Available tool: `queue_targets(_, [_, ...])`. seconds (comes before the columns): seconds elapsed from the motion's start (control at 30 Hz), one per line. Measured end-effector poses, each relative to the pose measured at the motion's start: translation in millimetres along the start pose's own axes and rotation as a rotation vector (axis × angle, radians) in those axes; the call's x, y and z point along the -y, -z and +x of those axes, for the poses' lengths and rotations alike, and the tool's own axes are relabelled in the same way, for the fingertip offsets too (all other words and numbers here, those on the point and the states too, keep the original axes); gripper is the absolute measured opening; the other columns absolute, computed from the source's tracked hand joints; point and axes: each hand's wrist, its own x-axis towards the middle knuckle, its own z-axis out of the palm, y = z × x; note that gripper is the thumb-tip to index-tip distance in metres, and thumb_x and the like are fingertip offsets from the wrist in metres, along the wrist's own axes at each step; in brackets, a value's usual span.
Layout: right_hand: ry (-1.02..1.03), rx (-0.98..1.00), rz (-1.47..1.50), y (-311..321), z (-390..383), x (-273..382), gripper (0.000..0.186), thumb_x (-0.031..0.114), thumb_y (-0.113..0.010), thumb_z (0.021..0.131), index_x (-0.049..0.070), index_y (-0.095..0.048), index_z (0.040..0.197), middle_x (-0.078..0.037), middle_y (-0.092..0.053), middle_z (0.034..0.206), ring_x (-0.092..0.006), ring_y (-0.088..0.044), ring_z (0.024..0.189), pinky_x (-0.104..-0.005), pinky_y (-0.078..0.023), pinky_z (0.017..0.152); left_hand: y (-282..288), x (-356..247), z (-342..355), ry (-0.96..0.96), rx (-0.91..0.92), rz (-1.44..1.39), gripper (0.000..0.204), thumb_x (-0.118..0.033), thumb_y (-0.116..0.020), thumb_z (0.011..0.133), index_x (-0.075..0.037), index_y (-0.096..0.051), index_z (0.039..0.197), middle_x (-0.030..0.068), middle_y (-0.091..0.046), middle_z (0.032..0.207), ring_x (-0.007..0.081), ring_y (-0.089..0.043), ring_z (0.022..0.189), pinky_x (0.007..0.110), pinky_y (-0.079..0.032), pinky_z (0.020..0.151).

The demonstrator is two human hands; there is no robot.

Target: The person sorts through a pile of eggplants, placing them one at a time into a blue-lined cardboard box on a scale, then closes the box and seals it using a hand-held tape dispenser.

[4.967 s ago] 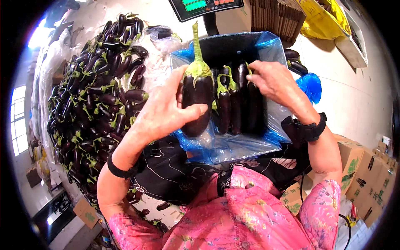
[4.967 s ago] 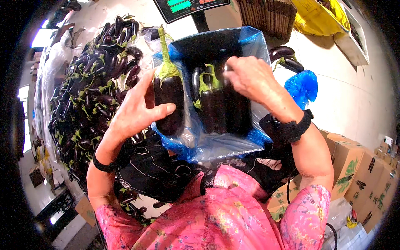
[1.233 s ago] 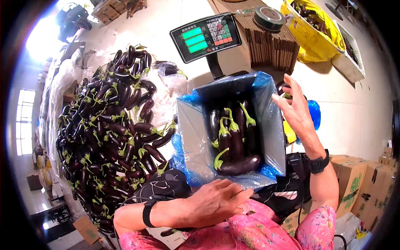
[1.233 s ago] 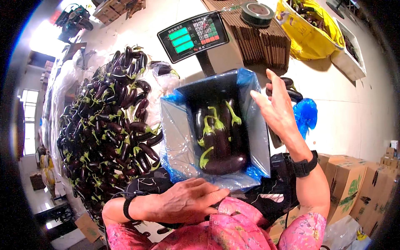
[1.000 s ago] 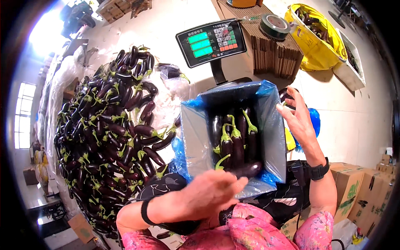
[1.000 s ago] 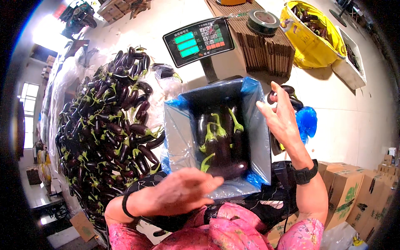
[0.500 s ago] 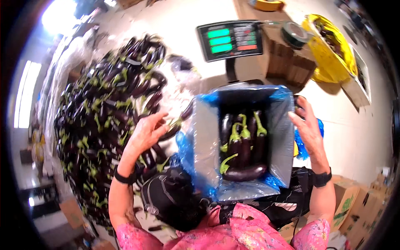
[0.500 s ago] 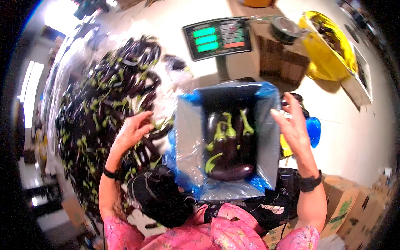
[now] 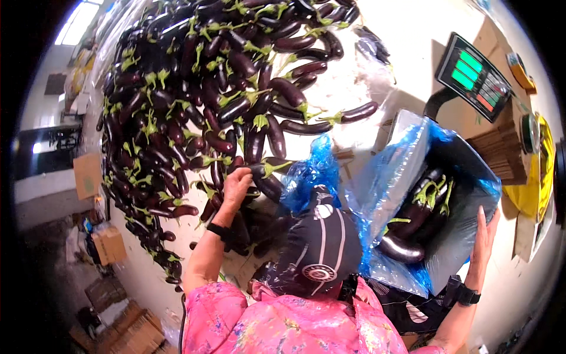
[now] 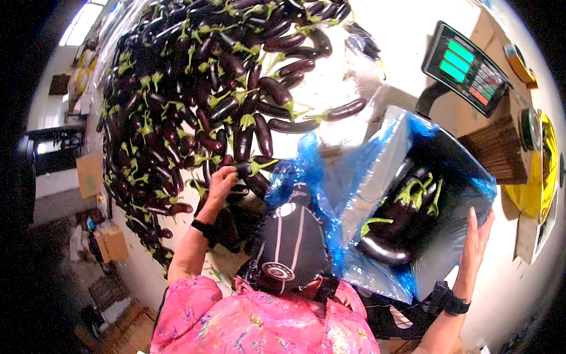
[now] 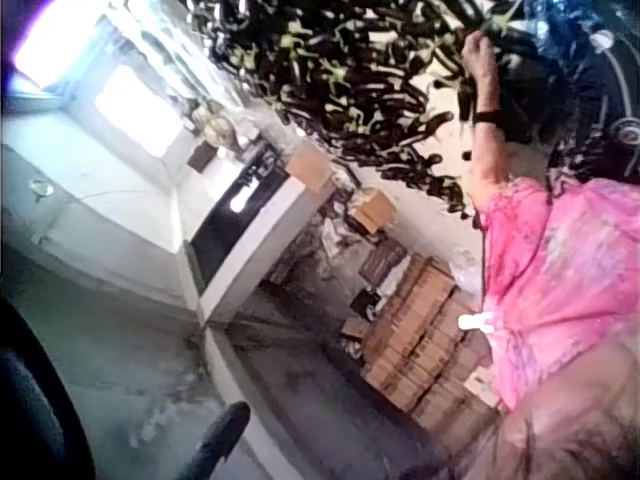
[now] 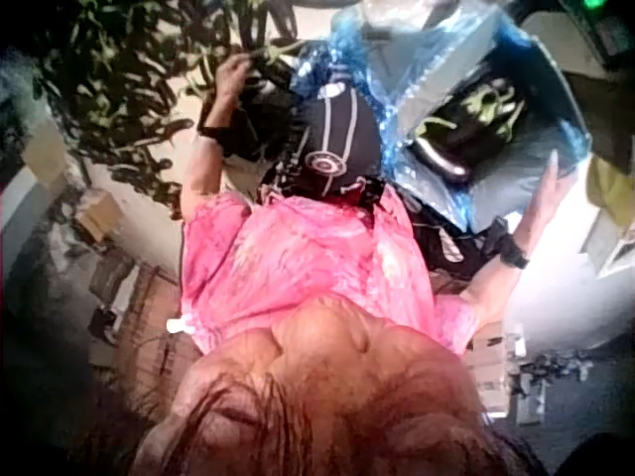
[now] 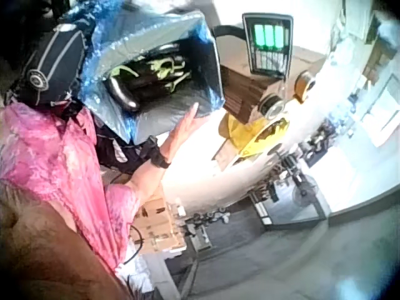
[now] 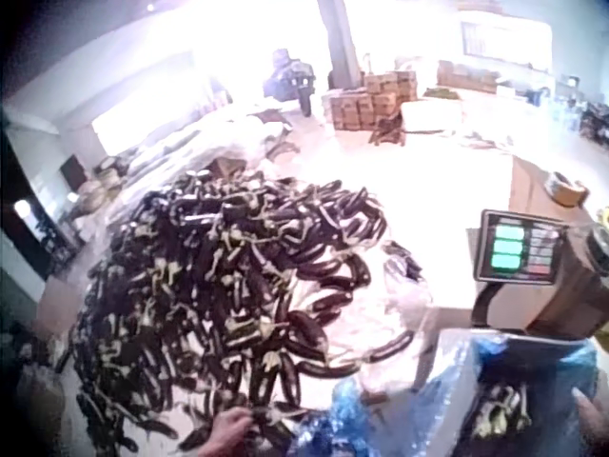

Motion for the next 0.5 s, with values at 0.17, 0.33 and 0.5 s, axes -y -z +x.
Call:
queue_targets(0.17, [0.007,-0.026,-0.100,11,15,-29,0.057,0.025,-0.059,0.092,-0.001,-0.035,0.137,-0.016,-0.045,0.133,-0.0260,-0.042,0.122,-0.0352,-0.029,0.105,-20,-10,-15,-0.476,-0.096,0.709,0.058,-0.004,-0.062,0.068,-0.008,-0.050,0.125,0.0139,-0.049,0.122,0.0356,-0.045,0.114,0.045,-0.039,0.093])
queue_targets(0.33, [0.047,-0.068,-0.314,18,26,-54,0.065,0.034,-0.062,0.090,-0.001,-0.035,0.137,-0.018,-0.045,0.133,-0.0266,-0.042,0.122,-0.0346,-0.030,0.105,-19,-5,10,-0.492,0.028,0.969,0.070,-0.002,-0.072,0.066,-0.010,-0.045,0.131,0.0134,-0.045,0.122,0.0349,-0.042,0.116,0.051,-0.034,0.094])
queue_targets(0.5, [-0.020,-0.091,-0.358,19,30,-64,0.071,0.041,-0.062,0.088,-0.002,-0.035,0.137,-0.020,-0.044,0.135,-0.0284,-0.042,0.124,-0.0351,-0.030,0.105,-27,-4,1,-0.343,-0.139,0.913,0.069,-0.007,-0.077,0.066,-0.009,-0.046,0.128,0.0123,-0.044,0.122,0.0351,-0.042,0.113,0.051,-0.035,0.091])
